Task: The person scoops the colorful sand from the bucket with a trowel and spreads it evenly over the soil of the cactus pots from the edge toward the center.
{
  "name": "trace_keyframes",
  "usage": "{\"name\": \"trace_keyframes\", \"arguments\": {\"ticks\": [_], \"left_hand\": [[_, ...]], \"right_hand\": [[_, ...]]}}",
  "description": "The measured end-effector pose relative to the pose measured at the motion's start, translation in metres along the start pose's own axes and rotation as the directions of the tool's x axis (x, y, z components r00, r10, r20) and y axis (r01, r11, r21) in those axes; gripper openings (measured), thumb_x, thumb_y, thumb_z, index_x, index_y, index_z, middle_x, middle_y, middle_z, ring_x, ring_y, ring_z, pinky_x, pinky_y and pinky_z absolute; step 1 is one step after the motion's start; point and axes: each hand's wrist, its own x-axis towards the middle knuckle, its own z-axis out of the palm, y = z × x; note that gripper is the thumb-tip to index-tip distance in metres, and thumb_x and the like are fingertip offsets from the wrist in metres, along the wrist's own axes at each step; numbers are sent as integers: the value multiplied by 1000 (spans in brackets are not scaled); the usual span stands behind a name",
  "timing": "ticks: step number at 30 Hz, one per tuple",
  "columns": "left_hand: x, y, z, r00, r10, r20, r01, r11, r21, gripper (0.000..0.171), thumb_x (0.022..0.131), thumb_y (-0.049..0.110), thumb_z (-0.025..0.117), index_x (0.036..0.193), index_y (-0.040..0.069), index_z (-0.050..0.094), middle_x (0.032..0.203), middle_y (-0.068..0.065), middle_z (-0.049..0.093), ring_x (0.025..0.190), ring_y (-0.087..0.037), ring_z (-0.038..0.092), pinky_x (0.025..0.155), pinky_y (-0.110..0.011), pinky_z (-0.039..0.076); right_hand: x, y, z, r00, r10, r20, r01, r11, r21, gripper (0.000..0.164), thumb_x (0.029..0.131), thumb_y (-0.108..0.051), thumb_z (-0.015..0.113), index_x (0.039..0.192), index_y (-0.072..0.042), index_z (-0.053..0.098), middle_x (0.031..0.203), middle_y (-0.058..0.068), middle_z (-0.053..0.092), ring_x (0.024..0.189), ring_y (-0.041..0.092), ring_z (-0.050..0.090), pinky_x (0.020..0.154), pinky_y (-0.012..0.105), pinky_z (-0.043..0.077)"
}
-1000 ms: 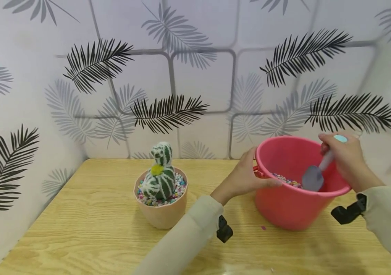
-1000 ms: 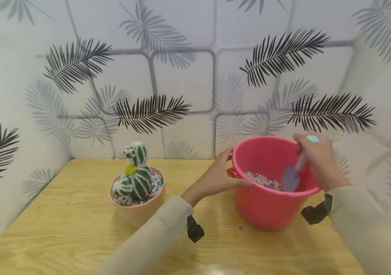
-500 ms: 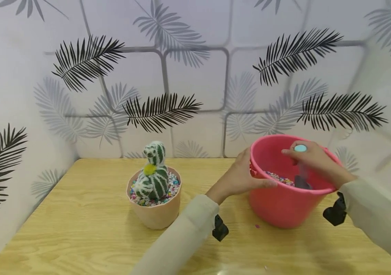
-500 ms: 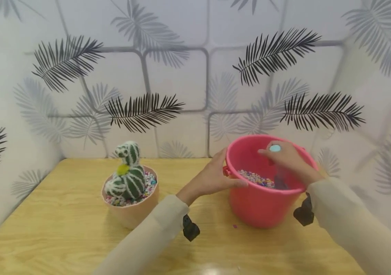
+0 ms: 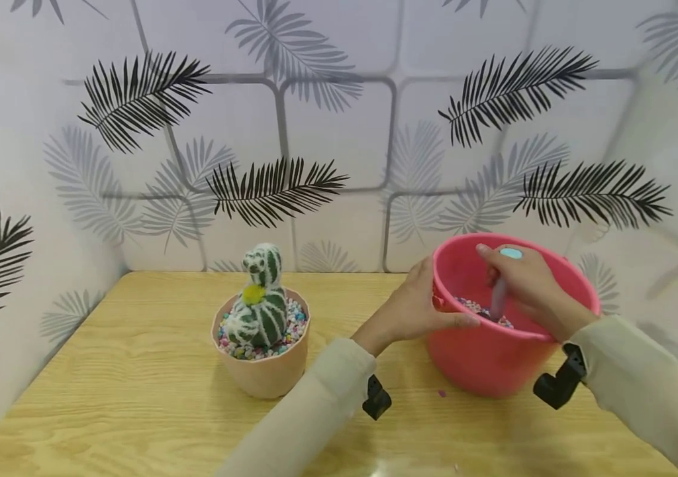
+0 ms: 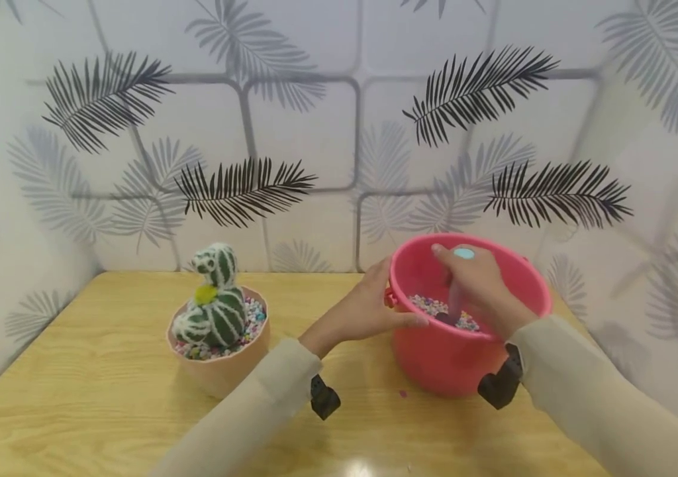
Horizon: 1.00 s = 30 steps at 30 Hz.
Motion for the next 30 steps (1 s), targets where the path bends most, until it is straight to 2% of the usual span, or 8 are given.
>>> {"name": "trace_keyframes", "arguments": {"ticks": [2, 3, 6, 9, 16, 22, 27, 30], "left_hand": [[0, 2, 0, 1000, -2, 1, 2, 1000, 29, 105, 72, 48, 79, 152, 18, 18, 140, -5, 40, 108, -9, 49, 84, -24, 49], [0, 2, 0, 1000, -4, 3, 4, 999, 41, 105, 72, 49, 79, 152, 18, 18, 141, -5, 39, 109, -10, 49, 85, -25, 49], [0, 4, 0, 1000, -6, 6, 6, 997, 74, 106, 72, 51, 78, 153, 20, 16, 143, -5, 38, 112, -13, 50, 86, -29, 50], [-1, 4, 0, 1000, -20, 10, 19, 996, 93, 107, 72, 52, 77, 153, 21, 14, 144, -4, 37, 110, -13, 52, 85, -29, 51], [-3, 1, 1, 1000, -28, 8, 27, 992, 125, 105, 74, 55, 75, 152, 18, 16, 141, -1, 39, 99, -8, 52, 81, -27, 51], [-4, -2, 4, 999, -47, 10, 44, 979, 200, 105, 76, 60, 70, 152, 14, 14, 140, 0, 37, 110, -10, 50, 96, -43, 46], [-2, -1, 3, 999, -37, 6, 35, 978, 204, 101, 76, 59, 70, 150, 12, 18, 131, 1, 41, 109, -8, 47, 91, -39, 47], [-1, -1, 3, 1000, -27, -1, 26, 980, 198, 98, 77, 59, 70, 148, 13, 20, 127, 2, 41, 107, -8, 48, 89, -39, 46]], "right_hand": [[-2, 1, -3, 1000, 12, -15, -9, 973, 230, 37, 95, -35, 57, 64, -14, 57, 51, -5, 52, 56, 11, 55, 64, 20, 47], [-2, 1, -4, 1000, 7, -24, 2, 937, 351, 34, 93, -31, 60, 64, -14, 58, 52, -4, 52, 57, 11, 53, 62, 21, 47], [-3, 2, -8, 999, -16, -48, 42, 782, 622, 28, 90, -22, 65, 65, -11, 58, 55, -2, 50, 54, 13, 49, 58, 24, 48], [-3, 2, -10, 998, -43, -52, 68, 668, 741, 27, 90, -18, 65, 67, -8, 56, 54, 1, 48, 51, 15, 48, 57, 27, 49], [-2, 10, -22, 998, 8, -57, 49, 384, 922, 24, 92, -14, 62, 78, -5, 45, 57, 6, 45, 53, 19, 45, 60, 31, 47], [-2, 19, -31, 997, 66, -52, 37, 204, 978, 22, 94, -17, 59, 84, -8, 42, 61, 9, 43, 56, 21, 44, 64, 32, 45], [-2, 24, -41, 998, 68, -12, 9, 44, 999, 23, 96, -18, 56, 86, -11, 37, 65, 10, 42, 62, 21, 41, 72, 31, 38], [-2, 29, -48, 998, 53, 22, -21, -7, 1000, 24, 97, -20, 54, 84, -11, 36, 64, 10, 43, 63, 22, 40, 78, 30, 35]]}}
